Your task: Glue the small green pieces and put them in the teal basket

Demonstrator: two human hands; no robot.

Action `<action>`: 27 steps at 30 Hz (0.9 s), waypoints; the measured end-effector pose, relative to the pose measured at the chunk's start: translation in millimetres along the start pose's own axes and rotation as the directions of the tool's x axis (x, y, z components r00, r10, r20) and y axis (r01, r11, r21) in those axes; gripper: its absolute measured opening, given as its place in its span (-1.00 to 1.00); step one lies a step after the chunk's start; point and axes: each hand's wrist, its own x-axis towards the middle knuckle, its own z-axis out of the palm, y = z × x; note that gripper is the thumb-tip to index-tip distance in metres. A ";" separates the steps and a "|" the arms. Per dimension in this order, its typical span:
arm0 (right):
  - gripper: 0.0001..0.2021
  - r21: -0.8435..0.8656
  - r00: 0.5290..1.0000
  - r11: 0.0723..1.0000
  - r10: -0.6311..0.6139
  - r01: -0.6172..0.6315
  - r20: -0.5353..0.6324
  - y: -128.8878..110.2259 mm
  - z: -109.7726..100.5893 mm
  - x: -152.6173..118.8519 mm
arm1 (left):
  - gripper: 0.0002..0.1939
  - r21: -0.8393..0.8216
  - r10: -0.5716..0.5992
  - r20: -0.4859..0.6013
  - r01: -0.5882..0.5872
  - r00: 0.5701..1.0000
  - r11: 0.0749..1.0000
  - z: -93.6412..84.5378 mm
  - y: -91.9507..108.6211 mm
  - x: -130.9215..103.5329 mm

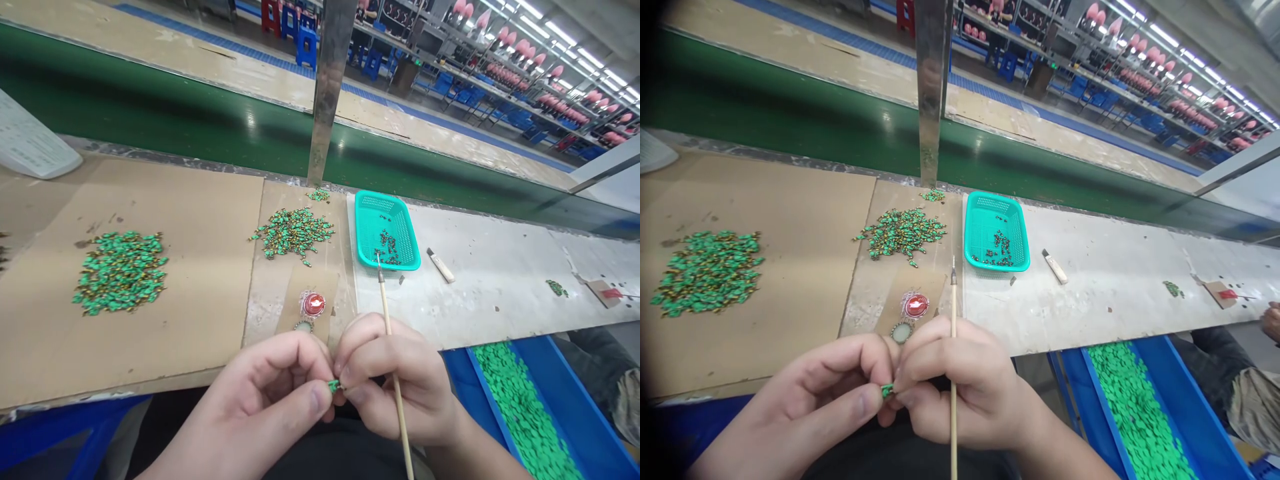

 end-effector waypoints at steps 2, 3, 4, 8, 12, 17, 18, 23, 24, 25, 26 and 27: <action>-0.70 -0.030 1.000 0.999 -0.012 0.013 0.015 -1.5 -1.3 0.7 | -0.69 0.025 0.007 -0.011 -0.007 1.000 1.000 0.0 0.0 -0.5; -0.69 -0.038 0.999 0.999 -0.020 0.021 0.026 -1.8 -1.9 0.8 | -0.68 0.047 0.019 -0.020 -0.018 1.000 0.999 -0.3 0.3 -0.9; -0.69 -0.044 0.999 0.999 -0.026 0.028 0.041 -1.6 -2.2 0.8 | -0.67 0.071 0.034 -0.026 -0.032 0.999 0.997 -0.7 0.7 -1.5; -0.79 -0.052 0.997 0.996 -0.068 0.070 0.029 1.7 -0.9 -1.3 | -0.64 0.149 0.055 -0.032 -0.050 0.998 0.988 -3.6 1.8 -3.7; -0.82 -0.048 0.996 0.995 -0.087 0.087 0.011 4.6 1.1 -3.4 | -0.63 0.176 0.036 -0.025 -0.031 0.999 0.984 -4.8 0.6 -4.2; -0.83 -0.056 0.996 0.995 -0.076 0.078 0.037 5.5 -1.4 -2.3 | -0.63 0.184 0.062 -0.024 -0.057 0.998 0.981 -3.9 -0.5 -2.3; -0.83 -0.056 0.997 0.996 -0.073 0.075 0.037 5.4 -2.1 -2.1 | -0.63 0.192 0.072 -0.025 -0.066 0.997 0.979 -3.7 -0.2 -1.6; -0.82 -0.069 1.000 0.998 -0.014 0.015 0.018 2.6 -3.0 -2.3 | -0.70 0.286 0.185 0.004 -0.179 0.983 0.942 -4.1 3.8 2.3; -0.83 -0.069 1.000 0.998 0.008 -0.007 0.009 1.5 -2.7 -2.4 | -0.73 0.318 0.220 0.011 -0.212 0.975 0.924 -4.7 4.5 2.7; -0.84 -0.063 0.999 0.997 0.031 -0.032 -0.007 0.3 -2.3 -2.5 | -0.77 0.351 0.253 0.017 -0.243 0.967 0.904 -5.5 4.9 2.9; -0.84 -0.048 0.998 0.997 0.057 -0.058 -0.024 -1.0 -1.8 -2.5 | -0.80 0.382 0.281 0.028 -0.270 0.959 0.884 -6.4 4.9 2.9; -0.85 -0.026 0.996 0.996 0.085 -0.086 -0.039 -2.3 -1.2 -2.5 | -0.82 0.408 0.301 0.040 -0.291 0.953 0.865 -7.5 4.4 2.5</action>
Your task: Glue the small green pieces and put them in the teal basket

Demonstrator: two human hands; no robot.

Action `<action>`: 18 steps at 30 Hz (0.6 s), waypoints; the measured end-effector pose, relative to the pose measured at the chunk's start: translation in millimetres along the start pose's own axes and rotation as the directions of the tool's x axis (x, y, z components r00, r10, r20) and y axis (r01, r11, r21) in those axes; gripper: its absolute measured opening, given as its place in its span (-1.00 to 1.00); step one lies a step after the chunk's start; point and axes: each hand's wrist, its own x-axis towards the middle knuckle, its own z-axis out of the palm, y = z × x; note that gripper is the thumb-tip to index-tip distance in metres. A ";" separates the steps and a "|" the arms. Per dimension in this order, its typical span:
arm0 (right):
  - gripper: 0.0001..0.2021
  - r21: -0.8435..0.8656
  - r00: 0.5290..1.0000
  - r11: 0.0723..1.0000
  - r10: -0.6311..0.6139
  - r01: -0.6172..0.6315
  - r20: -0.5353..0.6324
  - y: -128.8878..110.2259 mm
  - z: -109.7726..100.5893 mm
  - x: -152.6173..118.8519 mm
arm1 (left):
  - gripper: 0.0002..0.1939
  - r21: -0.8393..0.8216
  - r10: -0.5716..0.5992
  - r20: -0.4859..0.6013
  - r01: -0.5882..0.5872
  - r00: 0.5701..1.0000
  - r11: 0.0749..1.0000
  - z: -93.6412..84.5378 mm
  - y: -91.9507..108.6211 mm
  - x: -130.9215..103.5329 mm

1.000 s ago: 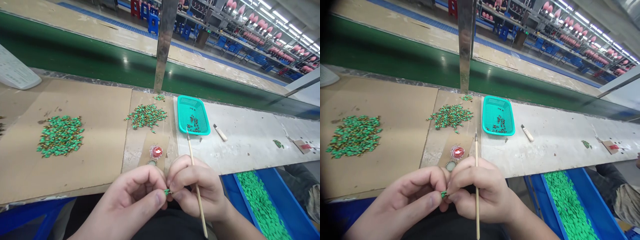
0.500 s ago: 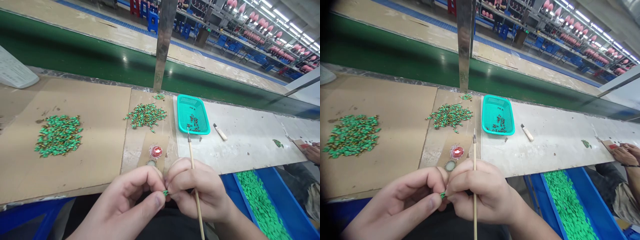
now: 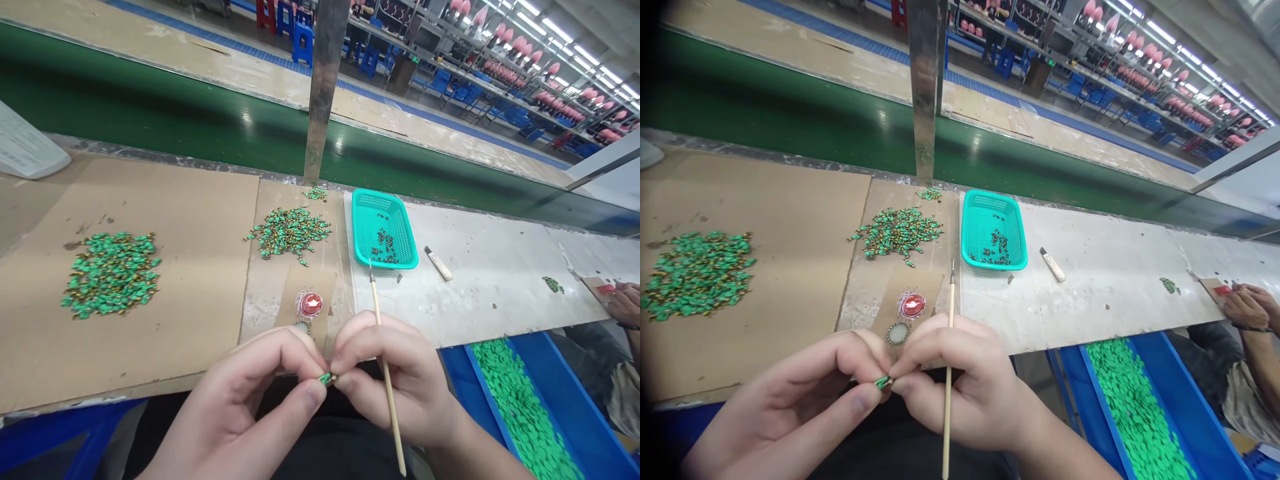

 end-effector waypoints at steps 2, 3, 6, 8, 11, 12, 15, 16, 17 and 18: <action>-0.85 0.051 0.998 0.997 0.057 -0.057 -0.016 -2.5 1.4 0.1 | -0.82 0.041 0.020 0.006 -0.020 1.000 0.999 -1.2 -2.4 -1.8; -0.86 0.072 0.996 0.994 0.083 -0.082 -0.021 -3.6 2.2 0.2 | -0.82 0.057 0.022 0.007 -0.023 1.000 0.998 -1.6 -4.0 -2.8; -0.90 0.111 0.987 0.983 0.154 -0.149 -0.036 -6.5 4.0 1.0 | -0.82 0.101 0.032 0.002 -0.032 0.999 0.994 -2.3 -8.4 -5.6; -0.90 0.118 0.981 0.975 0.192 -0.186 -0.043 -8.4 4.4 1.5 | -0.81 0.130 0.047 0.002 -0.047 0.999 0.990 -3.3 -10.6 -6.6; -0.86 0.109 0.974 0.969 0.226 -0.222 -0.031 -10.6 3.3 2.1 | -0.82 0.177 0.080 -0.001 -0.078 0.997 0.981 -5.6 -12.6 -7.4; -0.85 0.103 0.973 0.969 0.228 -0.224 -0.025 -10.9 2.7 2.1 | -0.82 0.193 0.095 -0.006 -0.093 0.995 0.977 -6.5 -12.8 -7.7; -0.84 0.072 0.979 0.977 0.202 -0.201 -0.013 -10.3 0.9 2.1 | -0.81 0.237 0.121 -0.007 -0.116 0.993 0.965 -8.3 -12.7 -8.4; -0.83 0.061 0.982 0.980 0.189 -0.188 -0.012 -9.7 0.6 1.9 | -0.80 0.247 0.123 -0.007 -0.117 0.992 0.962 -8.5 -12.3 -8.5; -0.83 0.051 0.984 0.983 0.177 -0.177 -0.012 -9.1 0.4 1.7 | -0.80 0.254 0.123 -0.007 -0.118 0.992 0.960 -8.5 -11.9 -8.4; -0.83 0.044 0.986 0.985 0.169 -0.168 -0.012 -8.4 0.4 1.5 | -0.80 0.258 0.124 -0.007 -0.118 0.992 0.959 -8.3 -11.4 -8.3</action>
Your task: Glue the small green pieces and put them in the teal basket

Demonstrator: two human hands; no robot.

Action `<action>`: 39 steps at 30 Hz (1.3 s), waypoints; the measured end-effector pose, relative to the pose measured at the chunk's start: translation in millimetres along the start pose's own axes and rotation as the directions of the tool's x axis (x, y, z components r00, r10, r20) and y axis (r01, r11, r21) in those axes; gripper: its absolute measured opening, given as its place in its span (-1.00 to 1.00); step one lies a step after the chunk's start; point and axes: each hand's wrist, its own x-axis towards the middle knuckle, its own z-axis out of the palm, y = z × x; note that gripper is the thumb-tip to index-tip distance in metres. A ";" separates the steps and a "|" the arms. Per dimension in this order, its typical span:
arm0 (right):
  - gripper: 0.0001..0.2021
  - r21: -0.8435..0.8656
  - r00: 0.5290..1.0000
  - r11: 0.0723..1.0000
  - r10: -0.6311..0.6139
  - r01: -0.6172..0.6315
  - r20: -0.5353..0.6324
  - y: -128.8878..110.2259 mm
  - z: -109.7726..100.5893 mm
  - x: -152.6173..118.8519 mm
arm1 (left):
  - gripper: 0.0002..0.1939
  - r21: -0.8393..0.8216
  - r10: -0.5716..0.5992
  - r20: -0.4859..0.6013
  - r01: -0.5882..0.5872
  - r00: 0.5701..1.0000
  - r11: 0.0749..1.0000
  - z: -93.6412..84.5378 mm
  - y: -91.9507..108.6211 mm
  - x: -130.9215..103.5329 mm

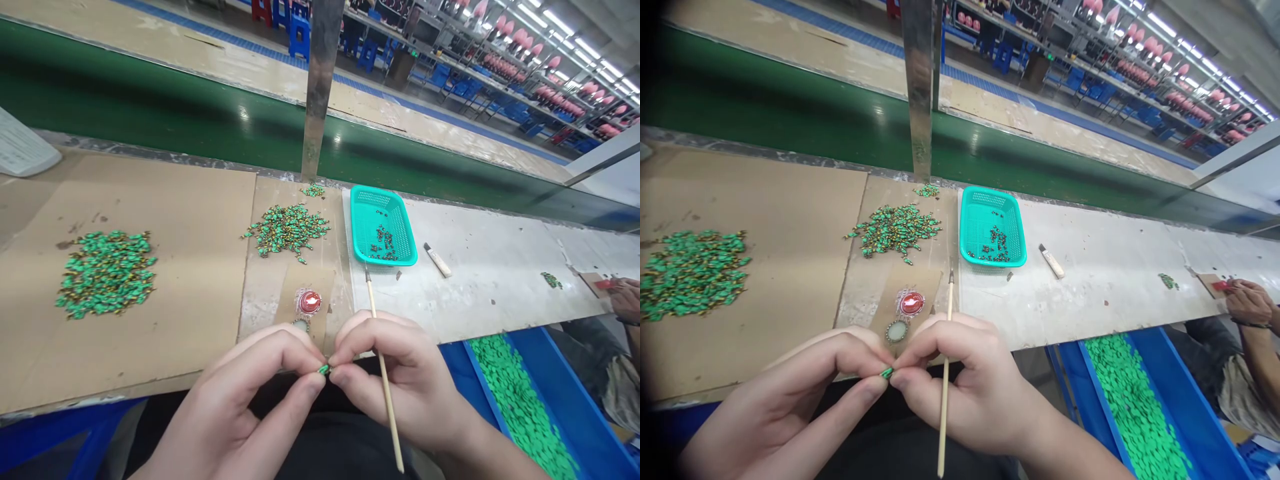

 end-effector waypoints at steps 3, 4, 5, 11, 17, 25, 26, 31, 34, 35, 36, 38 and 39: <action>-0.83 -0.007 1.000 1.000 -0.016 0.016 -0.005 1.7 0.7 -0.7 | -0.81 -0.003 -0.008 0.004 0.008 1.000 1.000 0.6 2.0 1.6; -0.83 -0.008 1.000 1.000 -0.017 0.017 -0.005 2.1 0.9 -0.8 | -0.82 -0.011 -0.013 0.010 0.013 1.000 1.000 0.8 2.5 2.5; -0.84 -0.007 1.000 1.000 -0.014 0.014 -0.007 2.3 1.0 -0.7 | -0.82 -0.021 -0.023 0.018 0.023 1.000 1.000 1.1 3.0 3.6; -0.90 0.120 0.988 0.981 0.155 -0.150 -0.028 0.7 -0.1 -0.3 | -0.79 -0.130 -0.096 0.020 0.098 0.995 0.987 3.2 5.9 10.8; -0.90 0.200 0.966 0.947 0.257 -0.250 -0.006 -3.1 4.6 0.0 | -0.78 -0.177 -0.110 0.024 0.113 0.994 0.978 4.3 4.1 8.8; -0.85 0.050 0.996 0.996 0.080 -0.078 -0.036 -4.2 5.3 -0.3 | -0.83 -0.003 -0.005 -0.040 0.004 0.999 1.000 3.4 9.2 1.2; -0.86 0.036 0.999 0.999 0.039 -0.038 -0.029 -3.4 4.7 -1.0 | -0.83 0.017 0.018 -0.051 -0.018 0.999 1.000 3.5 12.0 1.0; -0.91 -0.027 0.999 0.999 -0.047 0.047 -0.008 0.6 2.1 -4.1 | -0.80 0.085 0.104 -0.091 -0.096 0.990 0.992 5.9 20.3 2.2; -0.92 -0.034 0.998 0.998 -0.057 0.057 -0.014 2.4 2.0 -5.4 | -0.81 0.107 0.109 -0.092 -0.099 0.990 0.989 7.2 20.2 2.5; -0.92 -0.030 0.998 0.998 -0.062 0.062 -0.015 3.1 2.2 -5.7 | -0.81 0.110 0.108 -0.090 -0.097 0.990 0.989 7.4 19.9 2.6; -0.92 -0.024 0.998 0.998 -0.065 0.065 -0.017 3.9 2.6 -5.9 | -0.80 0.110 0.108 -0.088 -0.098 0.990 0.989 7.5 19.6 2.6; -0.92 -0.012 0.998 0.998 -0.063 0.063 -0.022 5.5 3.4 -6.1 | -0.80 0.105 0.104 -0.088 -0.094 0.991 0.990 7.7 19.0 2.8; -0.92 -0.007 0.998 0.998 -0.058 0.058 -0.026 6.3 3.9 -6.2 | -0.81 0.100 0.098 -0.091 -0.088 0.991 0.991 7.8 18.7 2.9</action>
